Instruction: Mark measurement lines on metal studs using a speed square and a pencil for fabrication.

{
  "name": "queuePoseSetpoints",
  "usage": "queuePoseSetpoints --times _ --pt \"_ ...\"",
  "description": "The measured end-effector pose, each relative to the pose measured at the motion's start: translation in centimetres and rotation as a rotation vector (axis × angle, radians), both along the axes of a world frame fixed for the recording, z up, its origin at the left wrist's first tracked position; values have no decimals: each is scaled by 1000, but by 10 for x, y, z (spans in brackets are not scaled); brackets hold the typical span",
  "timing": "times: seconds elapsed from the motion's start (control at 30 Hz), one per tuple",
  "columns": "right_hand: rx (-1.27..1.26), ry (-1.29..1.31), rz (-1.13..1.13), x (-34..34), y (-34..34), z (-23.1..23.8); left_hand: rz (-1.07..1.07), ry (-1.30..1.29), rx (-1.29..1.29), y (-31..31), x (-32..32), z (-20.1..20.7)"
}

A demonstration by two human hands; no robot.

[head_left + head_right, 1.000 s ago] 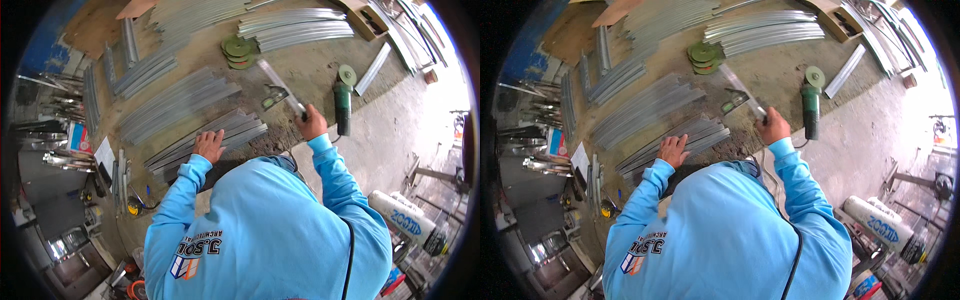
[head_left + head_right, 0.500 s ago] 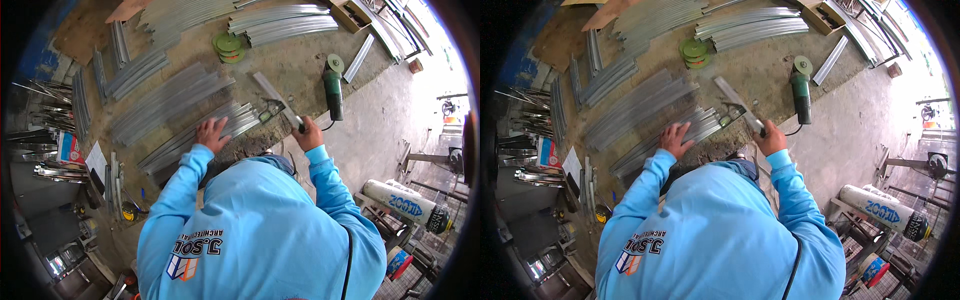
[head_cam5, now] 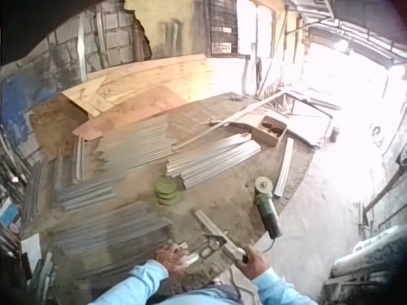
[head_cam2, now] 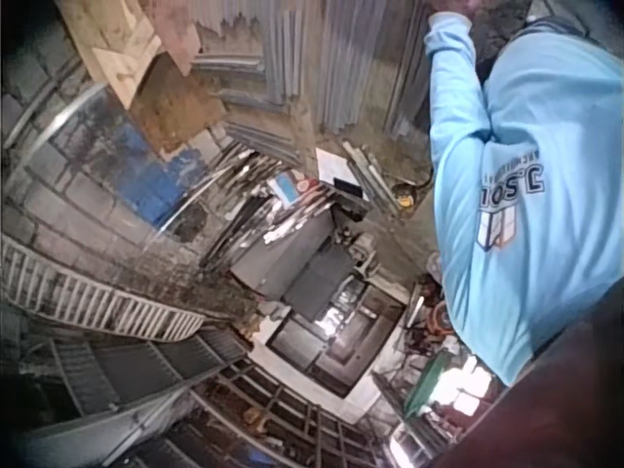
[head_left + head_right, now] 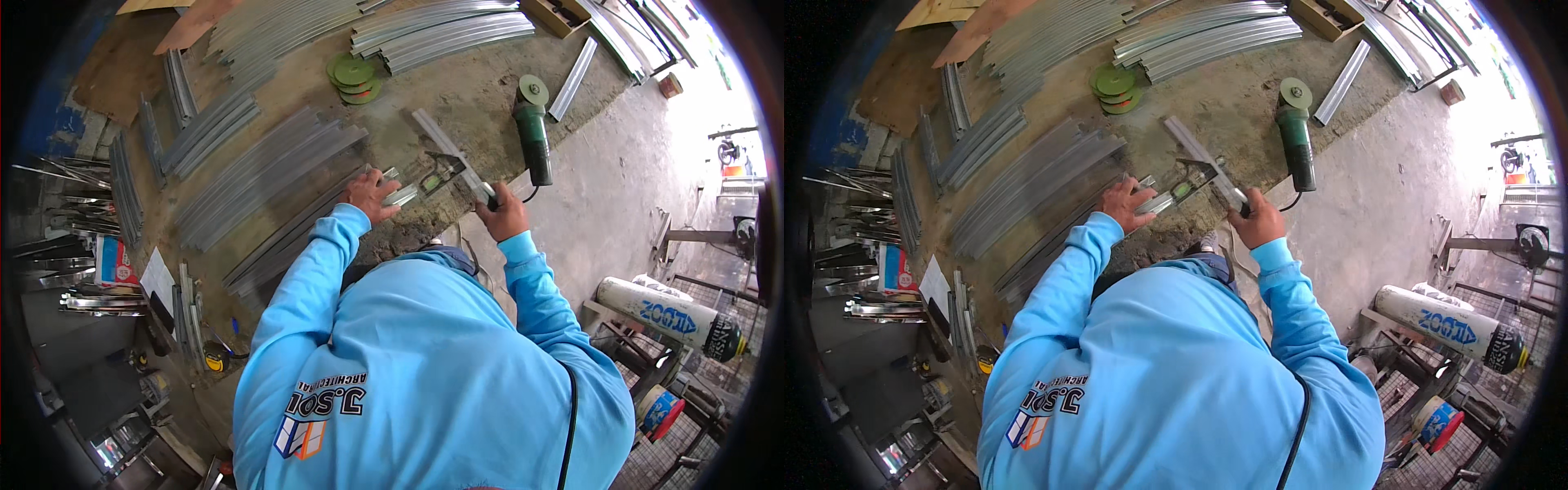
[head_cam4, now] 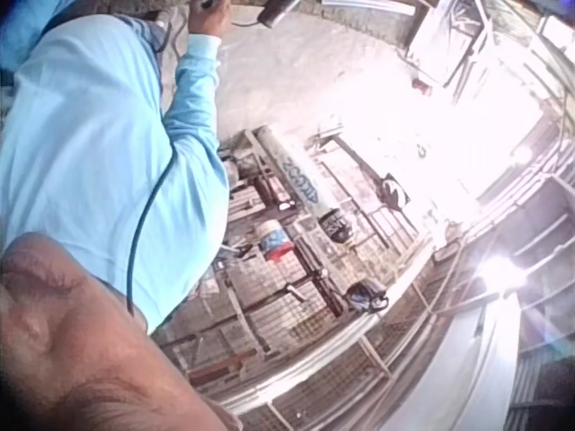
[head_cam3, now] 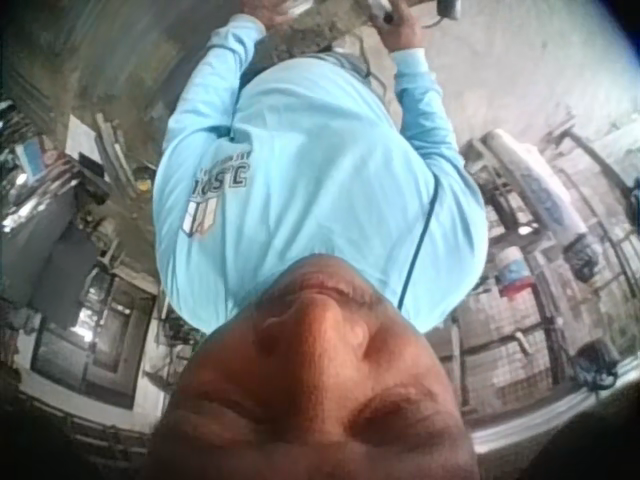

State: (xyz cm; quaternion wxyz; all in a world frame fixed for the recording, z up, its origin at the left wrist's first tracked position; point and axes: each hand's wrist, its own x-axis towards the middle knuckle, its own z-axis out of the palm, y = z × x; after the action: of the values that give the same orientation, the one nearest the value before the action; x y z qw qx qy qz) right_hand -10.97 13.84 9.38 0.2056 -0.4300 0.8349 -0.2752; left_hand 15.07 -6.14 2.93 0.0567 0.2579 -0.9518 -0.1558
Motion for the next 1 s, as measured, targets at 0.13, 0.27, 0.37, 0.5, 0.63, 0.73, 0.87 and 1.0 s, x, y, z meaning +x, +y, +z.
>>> queuePoseSetpoints --times 0.13,0.27,0.37,0.5,0.63,0.73,0.87,1.0 --pt "-34 8 96 5 -3 0 8 -71 -39 3 16 3" --pt "-59 -5 166 18 -16 3 146 60 -101 19 34 15" --pt "-105 -85 289 29 -29 6 482 620 676 27 23 20" --pt "-421 86 498 34 -56 19 437 658 1461 46 10 120" --pt "-545 328 455 36 -85 52 327 671 906 53 6 118" --pt "-399 -361 292 27 -97 53 246 583 353 50 -7 120" --pt "268 -925 488 6 -85 66 224 286 -42 54 -9 89" --pt "122 -806 565 1 -67 14 192 178 27 67 -5 60"
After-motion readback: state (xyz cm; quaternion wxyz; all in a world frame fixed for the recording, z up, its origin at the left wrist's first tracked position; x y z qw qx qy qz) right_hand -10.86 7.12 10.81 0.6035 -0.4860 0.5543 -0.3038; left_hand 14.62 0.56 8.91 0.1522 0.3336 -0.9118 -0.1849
